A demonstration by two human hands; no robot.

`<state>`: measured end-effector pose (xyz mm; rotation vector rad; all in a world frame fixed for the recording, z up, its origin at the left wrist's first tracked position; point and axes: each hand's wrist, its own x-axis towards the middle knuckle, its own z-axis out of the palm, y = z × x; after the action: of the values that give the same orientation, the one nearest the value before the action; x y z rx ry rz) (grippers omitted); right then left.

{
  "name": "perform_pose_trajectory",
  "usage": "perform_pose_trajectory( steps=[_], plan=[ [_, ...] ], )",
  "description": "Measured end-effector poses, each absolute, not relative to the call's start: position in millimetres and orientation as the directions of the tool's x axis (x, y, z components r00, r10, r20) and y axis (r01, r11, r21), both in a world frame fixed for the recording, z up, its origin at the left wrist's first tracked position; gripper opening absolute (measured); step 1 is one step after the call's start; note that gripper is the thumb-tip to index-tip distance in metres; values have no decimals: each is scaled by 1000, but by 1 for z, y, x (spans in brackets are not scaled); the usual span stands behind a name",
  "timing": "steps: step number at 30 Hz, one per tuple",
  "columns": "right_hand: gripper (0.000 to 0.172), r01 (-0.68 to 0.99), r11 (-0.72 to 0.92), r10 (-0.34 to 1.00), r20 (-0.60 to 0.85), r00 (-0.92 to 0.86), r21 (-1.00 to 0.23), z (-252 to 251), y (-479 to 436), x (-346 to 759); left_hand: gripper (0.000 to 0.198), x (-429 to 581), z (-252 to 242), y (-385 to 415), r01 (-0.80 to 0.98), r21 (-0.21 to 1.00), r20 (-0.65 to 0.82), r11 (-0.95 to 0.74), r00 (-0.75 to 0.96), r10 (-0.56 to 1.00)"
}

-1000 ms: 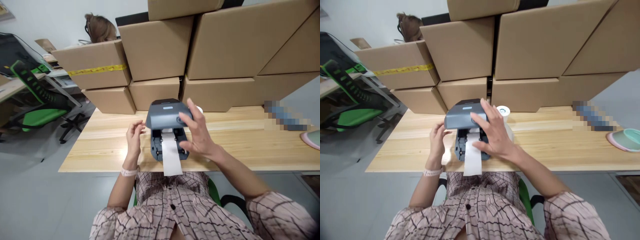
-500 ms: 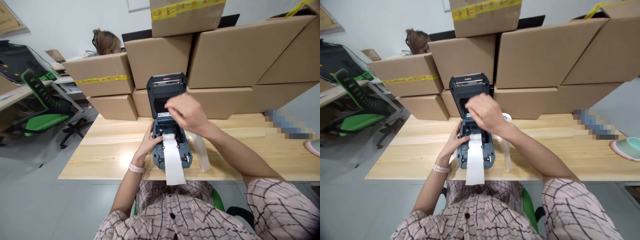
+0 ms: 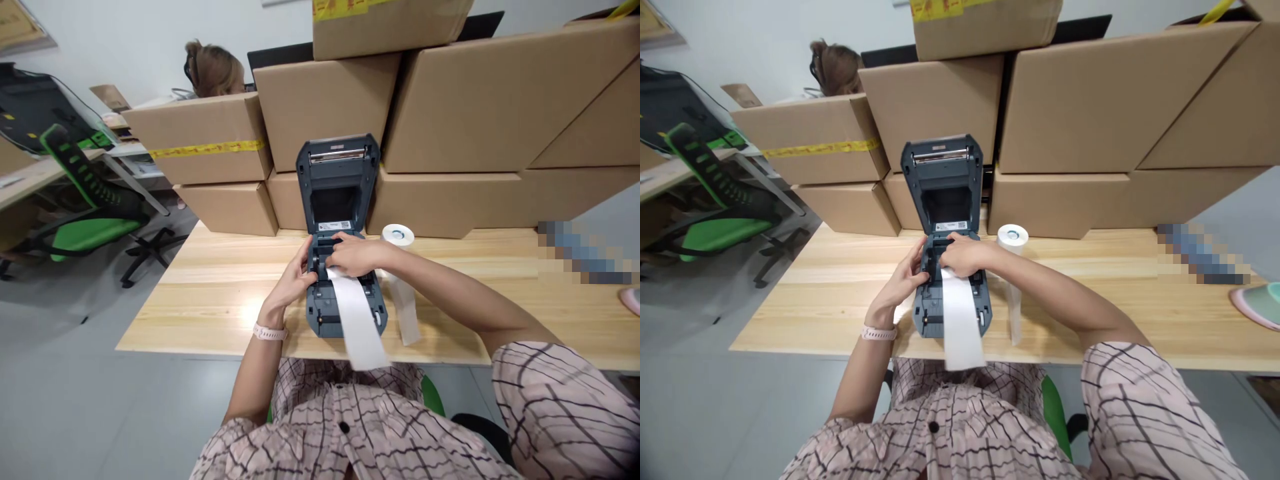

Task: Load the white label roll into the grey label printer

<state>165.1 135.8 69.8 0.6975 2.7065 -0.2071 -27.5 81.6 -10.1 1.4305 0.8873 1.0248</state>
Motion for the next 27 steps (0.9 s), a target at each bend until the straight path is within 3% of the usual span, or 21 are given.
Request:
perform_pose_trajectory(
  steps=[7,9,12,15,17,21,24,27],
  plan=[
    [42,436,875,351,-346,-870,-209,75,136,169,100,-29,-16,83,-11,993,117,-120,342,932],
    [47,391,849,301,-283,-911,-355,91,137,185,98,-29,-16,82,-19,991,133,-135,338,932],
    [42,215,719,265,-25,-964,-661,111,127,240,94,-28,-14,79,-21,989,145,-146,324,935],
    [47,133,587,483,214,-849,-799,101,100,322,93,-26,-12,78,-15,991,134,-136,315,940],
    [58,114,448,746,300,-595,-887,77,81,373,92,-25,-12,77,-16,991,132,-134,306,943],
    [38,254,231,946,155,-285,-939,21,58,423,87,-23,-10,76,-15,990,140,-141,293,946],
    [42,267,8,987,-34,-155,-964,-10,59,414,85,-23,-8,75,-5,990,137,-142,283,949],
    [48,261,-102,974,-150,-171,-960,-28,67,396,84,-23,-9,75,14,991,122,-131,266,956]
  ],
)
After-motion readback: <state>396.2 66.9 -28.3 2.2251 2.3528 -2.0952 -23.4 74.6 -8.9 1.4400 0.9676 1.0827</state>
